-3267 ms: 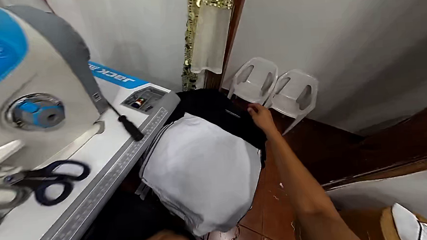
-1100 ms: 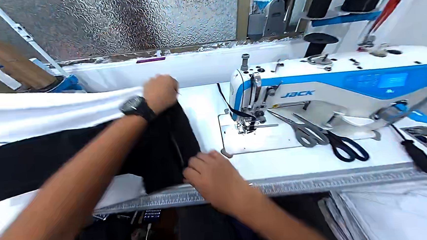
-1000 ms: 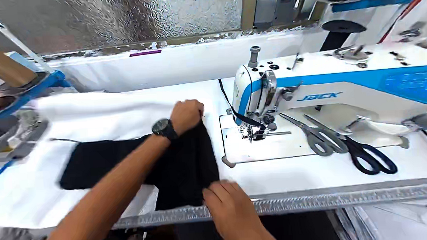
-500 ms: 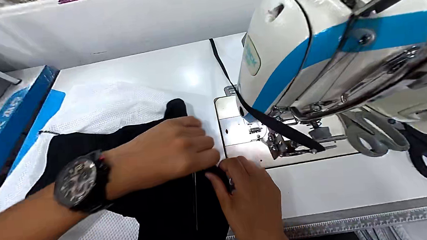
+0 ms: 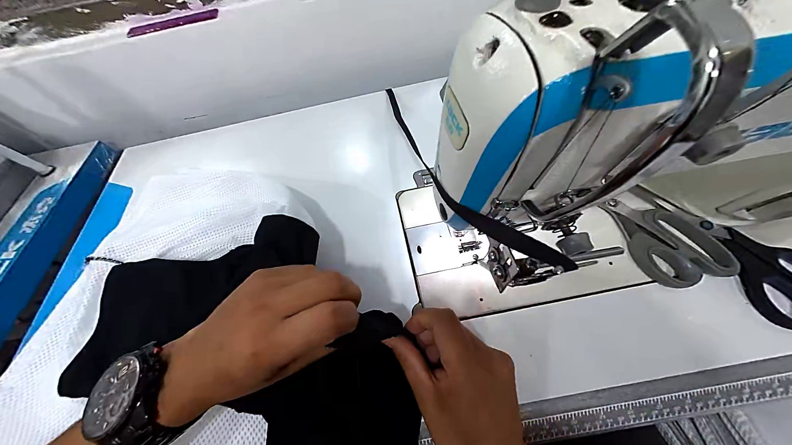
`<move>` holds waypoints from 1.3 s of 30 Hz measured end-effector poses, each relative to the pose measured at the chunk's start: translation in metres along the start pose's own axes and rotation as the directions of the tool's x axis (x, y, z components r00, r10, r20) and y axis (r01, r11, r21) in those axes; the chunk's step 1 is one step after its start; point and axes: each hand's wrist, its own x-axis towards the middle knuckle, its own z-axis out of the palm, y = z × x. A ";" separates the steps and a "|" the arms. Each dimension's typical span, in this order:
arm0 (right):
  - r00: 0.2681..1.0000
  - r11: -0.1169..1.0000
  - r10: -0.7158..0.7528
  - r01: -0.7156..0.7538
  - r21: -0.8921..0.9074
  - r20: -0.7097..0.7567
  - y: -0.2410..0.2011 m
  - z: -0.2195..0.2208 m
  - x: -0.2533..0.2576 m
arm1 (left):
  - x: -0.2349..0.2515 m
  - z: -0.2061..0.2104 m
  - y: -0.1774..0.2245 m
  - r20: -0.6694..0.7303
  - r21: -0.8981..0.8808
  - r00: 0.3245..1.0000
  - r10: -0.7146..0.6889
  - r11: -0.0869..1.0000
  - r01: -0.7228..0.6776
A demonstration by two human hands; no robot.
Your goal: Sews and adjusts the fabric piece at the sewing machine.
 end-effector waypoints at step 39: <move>0.941 0.855 -0.062 0.221 -0.469 0.332 0.029 -0.044 0.014 | 0.059 0.049 -0.003 0.080 0.272 0.982 -0.169 0.952 0.141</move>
